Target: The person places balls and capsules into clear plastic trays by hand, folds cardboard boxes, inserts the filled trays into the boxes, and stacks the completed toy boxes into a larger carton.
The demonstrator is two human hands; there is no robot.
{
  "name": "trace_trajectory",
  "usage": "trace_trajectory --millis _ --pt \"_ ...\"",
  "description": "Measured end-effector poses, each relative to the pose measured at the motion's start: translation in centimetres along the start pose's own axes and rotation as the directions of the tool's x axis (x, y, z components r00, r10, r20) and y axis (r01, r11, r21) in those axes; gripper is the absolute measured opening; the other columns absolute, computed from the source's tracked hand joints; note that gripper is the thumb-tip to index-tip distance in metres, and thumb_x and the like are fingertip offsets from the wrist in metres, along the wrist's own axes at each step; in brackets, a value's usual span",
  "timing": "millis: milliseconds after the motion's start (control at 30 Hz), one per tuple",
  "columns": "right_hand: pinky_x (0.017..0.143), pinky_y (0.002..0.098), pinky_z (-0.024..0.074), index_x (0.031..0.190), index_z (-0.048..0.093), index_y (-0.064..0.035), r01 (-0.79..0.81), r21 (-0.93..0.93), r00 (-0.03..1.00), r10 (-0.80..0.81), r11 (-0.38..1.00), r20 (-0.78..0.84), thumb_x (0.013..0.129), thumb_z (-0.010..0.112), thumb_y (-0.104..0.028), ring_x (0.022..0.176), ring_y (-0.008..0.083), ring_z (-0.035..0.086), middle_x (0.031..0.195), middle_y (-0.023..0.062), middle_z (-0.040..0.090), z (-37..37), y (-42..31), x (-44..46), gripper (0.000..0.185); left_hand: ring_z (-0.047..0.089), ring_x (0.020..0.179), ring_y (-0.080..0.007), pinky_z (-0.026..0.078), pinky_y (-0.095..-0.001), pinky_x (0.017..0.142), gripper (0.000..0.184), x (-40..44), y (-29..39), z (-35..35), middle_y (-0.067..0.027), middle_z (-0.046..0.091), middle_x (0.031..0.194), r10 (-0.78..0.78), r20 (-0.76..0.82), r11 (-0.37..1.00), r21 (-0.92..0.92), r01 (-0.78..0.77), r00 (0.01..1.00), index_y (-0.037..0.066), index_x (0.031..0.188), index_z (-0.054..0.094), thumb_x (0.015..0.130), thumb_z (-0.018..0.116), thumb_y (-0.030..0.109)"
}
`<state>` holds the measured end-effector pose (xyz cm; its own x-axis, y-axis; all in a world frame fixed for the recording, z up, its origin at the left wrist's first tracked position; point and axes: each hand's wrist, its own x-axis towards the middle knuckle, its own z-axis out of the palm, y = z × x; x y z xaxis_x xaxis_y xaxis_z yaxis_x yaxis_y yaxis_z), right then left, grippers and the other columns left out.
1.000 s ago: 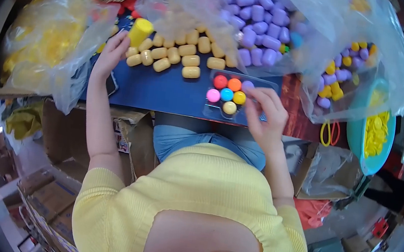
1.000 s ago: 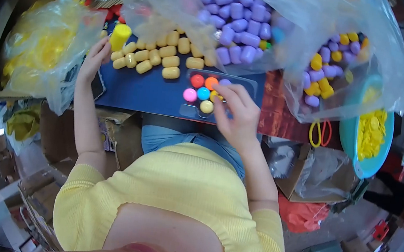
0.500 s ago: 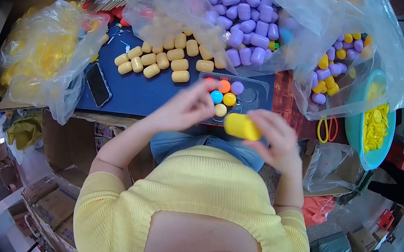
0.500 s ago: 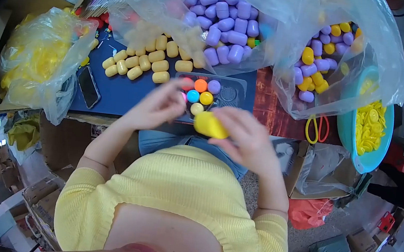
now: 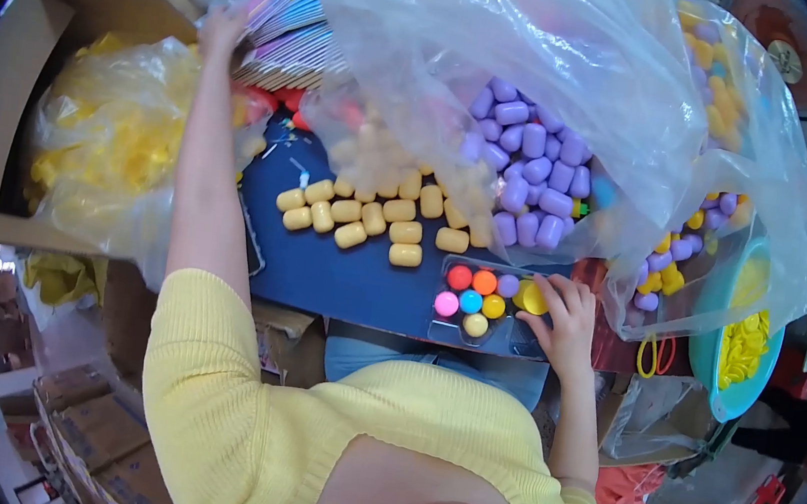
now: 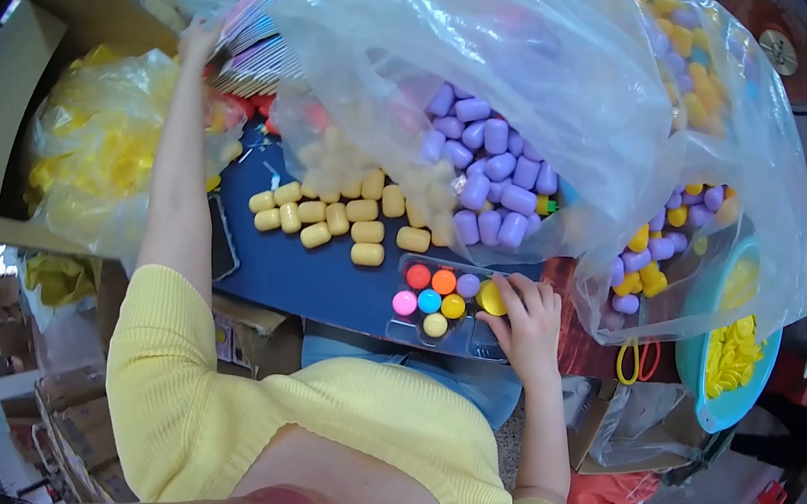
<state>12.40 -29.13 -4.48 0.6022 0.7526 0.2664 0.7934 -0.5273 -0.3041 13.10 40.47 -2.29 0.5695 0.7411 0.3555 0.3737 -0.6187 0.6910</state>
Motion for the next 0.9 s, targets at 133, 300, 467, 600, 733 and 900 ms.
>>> trace_trajectory --millis 133,300,467,600,733,900 --pt "0.09 0.0392 0.0457 0.126 0.064 -0.0087 -0.072 -0.002 0.997 0.072 0.997 0.027 0.075 0.081 -0.022 0.104 0.0286 0.054 0.122 0.0101 0.057 -0.5 0.0 -0.8 0.055 0.065 0.081 -0.0254 0.052 -0.0329 0.076 0.042 3.7 -2.9 -0.4 -0.0106 0.07 0.102 -0.037 0.25 0.966 0.257 -0.029 0.967 0.003 0.122 0.063 0.085 0.071 0.022" --pt "0.088 0.0376 0.0473 0.127 0.063 -0.0078 -0.125 0.128 0.992 0.123 0.984 0.022 0.074 0.081 -0.017 0.104 0.0279 0.055 0.127 0.0111 0.055 -1.4 0.1 -0.5 0.056 0.066 0.083 -0.0293 0.053 -0.0364 0.079 0.05 2.8 -4.1 -2.6 -0.0114 0.072 0.103 -0.044 0.429 0.908 0.394 -0.143 0.902 0.002 0.124 0.064 0.083 0.075 0.029" --pt "0.086 0.0353 0.0486 0.127 0.063 -0.0069 -0.112 0.219 0.99 0.129 0.969 -0.063 0.074 0.081 -0.011 0.104 0.027 0.055 0.129 0.012 0.054 -3.7 -0.4 0.0 0.056 0.066 0.083 -0.0346 0.053 -0.0404 0.078 0.044 -4.2 0.6 -5.2 -0.0127 0.073 0.098 0.043 0.376 0.737 0.613 -0.283 0.926 0.006 0.121 0.067 0.08 0.075 0.022" --pt "0.086 0.0338 0.0494 0.126 0.063 -0.006 -0.032 0.254 0.974 0.087 0.967 -0.209 0.074 0.079 -0.005 0.106 0.0268 0.056 0.13 0.0124 0.053 -4.5 -1.5 -0.6 0.054 0.067 0.082 -0.0346 0.053 -0.0408 0.076 0.033 -8.7 3.9 -7.5 -0.0131 0.074 0.096 0.099 0.392 0.793 0.524 -0.31 0.915 0.008 0.113 0.072 0.081 0.072 0.015" --pt "0.087 0.0337 0.0495 0.124 0.064 -0.0053 0.023 0.317 0.964 0.062 0.948 -0.257 0.074 0.077 -0.002 0.107 0.0264 0.057 0.13 0.012 0.054 -4.3 -3.2 -0.9 0.051 0.066 0.076 -0.0352 0.052 -0.0429 0.071 0.023 -11.8 5.1 -8.6 -0.0153 0.073 0.093 0.288 0.411 0.73 0.491 -0.476 0.865 0.004 0.099 0.074 0.078 0.066 0.008" --pt "0.085 0.0324 0.0504 0.123 0.064 -0.0047 0.197 0.338 0.933 -0.071 0.92 -0.352 0.076 0.074 0.0 0.103 0.0256 0.058 0.128 0.0132 0.056 -4.1 -6.3 -1.1 0.049 0.065 0.07 -0.0295 0.052 -0.0384 0.065 0.028 -22.5 13.0 -10.0 -0.0105 0.069 0.081 0.548 0.096 0.47 0.786 -0.401 0.831 0.01 0.104 0.074 0.077 0.065 0.007"
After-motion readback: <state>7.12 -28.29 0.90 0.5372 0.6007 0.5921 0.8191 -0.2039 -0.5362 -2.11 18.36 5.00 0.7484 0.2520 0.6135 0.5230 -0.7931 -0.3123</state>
